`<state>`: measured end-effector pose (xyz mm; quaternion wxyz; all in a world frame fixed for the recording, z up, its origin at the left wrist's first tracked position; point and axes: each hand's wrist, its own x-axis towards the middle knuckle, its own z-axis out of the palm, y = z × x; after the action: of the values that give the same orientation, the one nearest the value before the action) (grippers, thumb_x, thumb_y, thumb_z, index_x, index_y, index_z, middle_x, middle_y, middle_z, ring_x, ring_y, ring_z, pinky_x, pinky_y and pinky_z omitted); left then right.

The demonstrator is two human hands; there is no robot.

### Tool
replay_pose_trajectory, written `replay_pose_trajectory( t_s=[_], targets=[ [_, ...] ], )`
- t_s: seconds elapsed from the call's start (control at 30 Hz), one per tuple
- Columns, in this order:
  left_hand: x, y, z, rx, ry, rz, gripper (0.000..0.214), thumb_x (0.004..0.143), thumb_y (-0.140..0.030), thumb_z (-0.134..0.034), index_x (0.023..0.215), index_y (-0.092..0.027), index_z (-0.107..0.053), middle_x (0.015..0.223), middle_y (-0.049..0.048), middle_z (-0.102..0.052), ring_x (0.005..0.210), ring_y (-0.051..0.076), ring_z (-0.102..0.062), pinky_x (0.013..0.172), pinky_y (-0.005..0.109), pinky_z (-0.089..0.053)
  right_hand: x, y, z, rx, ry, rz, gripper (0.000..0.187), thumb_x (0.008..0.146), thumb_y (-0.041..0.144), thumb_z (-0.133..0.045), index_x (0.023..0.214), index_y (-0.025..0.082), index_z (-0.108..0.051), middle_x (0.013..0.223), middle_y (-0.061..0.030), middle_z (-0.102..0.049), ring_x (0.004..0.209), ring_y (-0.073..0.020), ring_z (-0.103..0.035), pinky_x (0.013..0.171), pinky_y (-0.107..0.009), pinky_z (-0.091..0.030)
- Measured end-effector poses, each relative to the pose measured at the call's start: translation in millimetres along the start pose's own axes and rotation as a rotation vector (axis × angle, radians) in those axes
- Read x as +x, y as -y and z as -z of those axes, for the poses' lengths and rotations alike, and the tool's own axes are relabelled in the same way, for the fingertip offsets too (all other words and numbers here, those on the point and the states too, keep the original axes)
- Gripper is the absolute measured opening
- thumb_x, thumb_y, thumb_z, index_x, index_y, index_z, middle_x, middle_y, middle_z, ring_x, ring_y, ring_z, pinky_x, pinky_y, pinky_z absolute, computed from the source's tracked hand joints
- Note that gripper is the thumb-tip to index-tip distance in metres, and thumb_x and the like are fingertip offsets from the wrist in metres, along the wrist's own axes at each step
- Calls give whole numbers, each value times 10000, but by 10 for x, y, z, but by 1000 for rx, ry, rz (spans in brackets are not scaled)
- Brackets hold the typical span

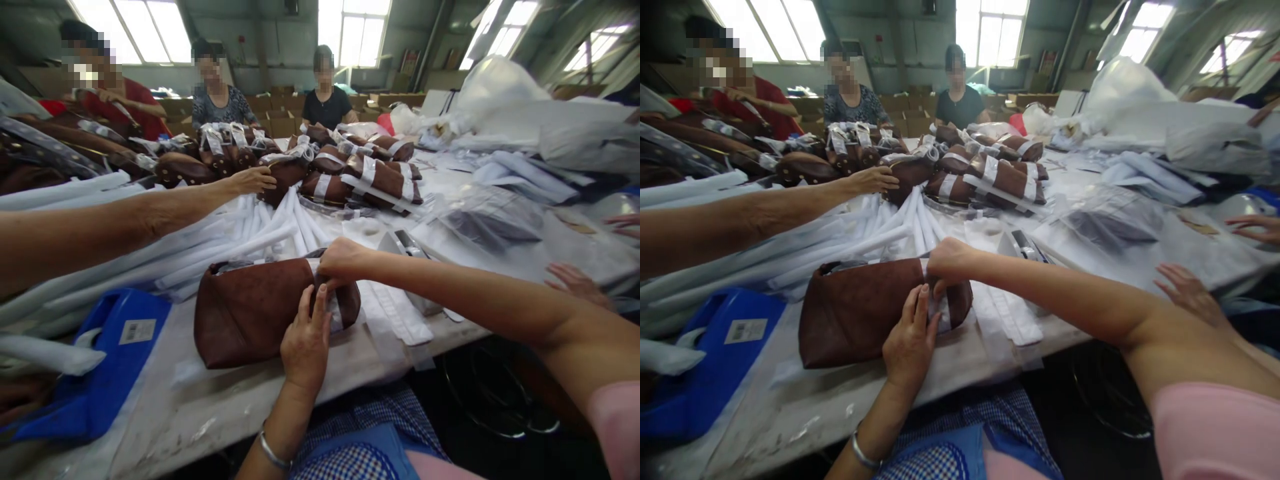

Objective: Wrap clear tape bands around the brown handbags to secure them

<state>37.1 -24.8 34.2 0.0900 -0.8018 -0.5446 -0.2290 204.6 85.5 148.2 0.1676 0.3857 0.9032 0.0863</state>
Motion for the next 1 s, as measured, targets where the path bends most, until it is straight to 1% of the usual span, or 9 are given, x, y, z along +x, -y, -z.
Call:
replay_pose_trajectory(
  t_s=[0.13, 0.23, 0.3, 0.37, 0.5, 0.6, 0.77, 0.9, 1.0],
  targets=[
    [0, -1, 16, 37, 20, 6, 647, 997, -364, -459, 1566, -339, -151, 1574, 50, -398, 697, 143, -678, 560, 278, -560, -123, -217, 2, 75, -106, -238, 489, 845, 666, -619, 840, 192, -741, 845, -101, -753, 785, -254, -692, 590, -285, -347],
    [4, 2, 22, 43, -25, -18, 617, 991, -356, -474, 1555, -345, -224, 1573, 55, -395, 660, 130, -667, 540, 257, -550, -374, -98, -118, 225, -337, -456, 322, 927, 499, -610, 915, 199, -728, 939, -76, -753, 831, -224, -695, 630, -285, -401],
    [10, 5, 19, 24, -74, -43, 611, 982, -345, -496, 1549, -328, -268, 1555, 73, -421, 642, 133, -665, 517, 250, -540, -553, 140, -269, 374, -524, -462, 231, 969, 389, -577, 1016, 208, -712, 1008, -57, -749, 880, -191, -694, 705, -280, -462],
    [16, 8, 17, -15, -109, -59, 609, 976, -325, -508, 1546, -304, -294, 1536, 92, -447, 655, 148, -678, 511, 256, -541, -696, 427, -461, 477, -638, -300, 238, 985, 348, -559, 1126, 205, -687, 1113, -63, -736, 1006, -182, -681, 870, -295, -499],
    [10, 40, 36, -143, -139, -64, 579, 965, -268, -520, 1523, -263, -367, 1501, 97, -496, 849, 188, -722, 625, 256, -583, -836, 830, -816, 405, -620, -86, 392, 985, 355, -560, 1344, 199, -581, 1425, -91, -579, 1363, -263, -485, 1148, -473, -374],
    [-16, 108, 65, -239, -122, -140, 459, 957, -220, -528, 1416, -245, -528, 1451, 59, -559, 1021, 199, -697, 813, 285, -595, -877, 930, -937, 400, -606, -134, 440, 997, 318, -539, 1420, 203, -510, 1486, -86, -514, 1432, -267, -396, 1174, -512, -343],
    [-74, 221, 133, -204, -18, -368, 373, 951, -172, -516, 1308, -187, -621, 1425, 85, -582, 932, 189, -677, 904, 349, -575, -937, 1010, -976, 419, -628, -238, 424, 1007, 288, -506, 1426, 219, -504, 1500, -90, -498, 1434, -265, -394, 1183, -526, -325],
    [-151, 296, 275, -186, -80, -432, 320, 951, -185, -545, 1251, -169, -655, 1488, 121, -510, 1090, 200, -654, 962, 334, -542, -983, 1092, -996, 409, -623, -257, 510, 978, 311, -565, 1468, 231, -447, 1523, -95, -466, 1438, -287, -384, 1185, -552, -314],
    [-246, 486, 464, -105, -137, -466, 306, 954, -247, -577, 1245, -189, -653, 1432, 92, -574, 1256, 228, -587, 1118, 433, -433, -1012, 1186, -1038, 389, -675, -276, 576, 946, 295, -619, 1487, 257, -424, 1524, -98, -463, 1435, -304, -388, 1188, -564, -311]
  ],
)
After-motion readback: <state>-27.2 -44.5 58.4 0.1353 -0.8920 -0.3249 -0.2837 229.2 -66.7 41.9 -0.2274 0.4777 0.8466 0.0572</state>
